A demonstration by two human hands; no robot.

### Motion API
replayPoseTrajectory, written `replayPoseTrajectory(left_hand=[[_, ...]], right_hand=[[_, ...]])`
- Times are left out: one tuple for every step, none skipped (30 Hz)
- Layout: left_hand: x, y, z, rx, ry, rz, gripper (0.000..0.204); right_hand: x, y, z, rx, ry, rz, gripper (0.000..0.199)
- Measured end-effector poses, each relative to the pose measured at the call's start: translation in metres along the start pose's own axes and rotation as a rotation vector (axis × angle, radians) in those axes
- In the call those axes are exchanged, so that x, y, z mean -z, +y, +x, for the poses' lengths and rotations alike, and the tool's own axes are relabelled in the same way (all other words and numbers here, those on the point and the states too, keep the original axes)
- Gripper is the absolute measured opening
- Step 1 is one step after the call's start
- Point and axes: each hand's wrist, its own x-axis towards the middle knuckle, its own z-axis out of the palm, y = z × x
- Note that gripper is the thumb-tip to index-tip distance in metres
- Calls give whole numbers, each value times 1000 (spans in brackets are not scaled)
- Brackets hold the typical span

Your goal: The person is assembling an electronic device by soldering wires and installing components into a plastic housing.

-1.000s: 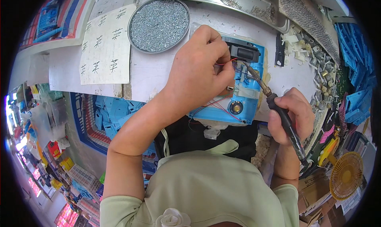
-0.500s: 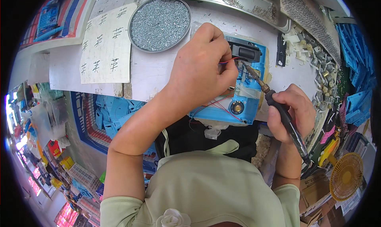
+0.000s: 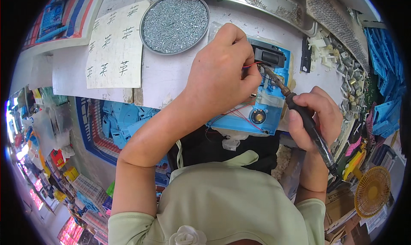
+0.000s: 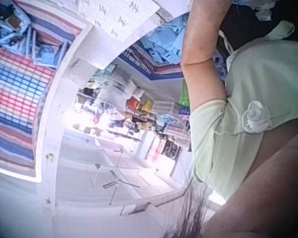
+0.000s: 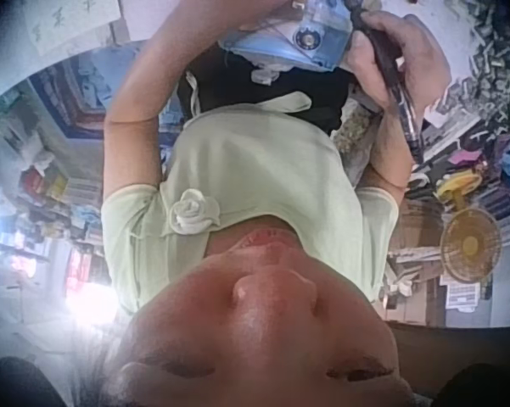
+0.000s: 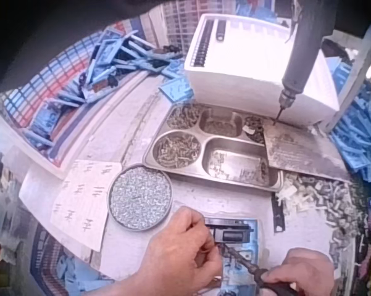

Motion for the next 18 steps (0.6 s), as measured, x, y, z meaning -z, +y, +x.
replayPoseTrajectory(left_hand=[[0, 0, 0, -4, 5, -1, 12], [0, 0, 0, -1, 4, -2, 12], [0, 0, 0, 1, 2, -4, 12], [0, 0, 0, 2, 1, -5, 13], [0, 0, 0, 2, -1, -4, 13], [0, 0, 0, 1, -3, -4, 13], [0, 0, 0, 0, -4, -4, 13], [0, 0, 0, 2, -5, -8, 13], [0, 0, 0, 5, -6, -11, 13], [1, 1, 0, 8, -7, -13, 13], [2, 1, 0, 8, -8, -13, 13], [1, 0, 0, 8, -10, -14, 12], [1, 0, 0, 7, -13, -16, 12], [1, 0, 0, 7, -11, -18, 12], [1, 0, 0, 8, -9, -17, 12], [0, 0, 0, 9, -7, -17, 12], [0, 0, 0, 6, -5, -16, 12], [0, 0, 0, 4, -4, -15, 12]], right_hand=[[0, 0, 0, 2, -2, -2, 25], [0, 0, 0, 4, -4, -4, 25], [0, 0, 1, 7, -4, -7, 25], [0, 0, 0, 9, -7, -10, 25], [0, 1, 0, 12, -9, -13, 25], [0, 1, 0, 15, -12, -16, 25], [0, 1, 0, 16, -7, -15, 25], [-1, 1, 0, 18, -1, -15, 25], [-1, 0, 0, 20, 4, -12, 25], [-2, 1, 0, 20, 8, -8, 25], [-2, 2, 0, 20, 12, -4, 25], [-3, 2, 0, 18, 17, -2, 25], [-3, 2, 0, 15, 15, -3, 24], [-2, 2, 0, 11, 14, -5, 24], [-2, 2, 0, 9, 12, -5, 24], [-2, 2, 0, 11, 14, -7, 24], [-3, 2, 0, 13, 16, -8, 23], [-3, 2, 0, 14, 17, -10, 23]])
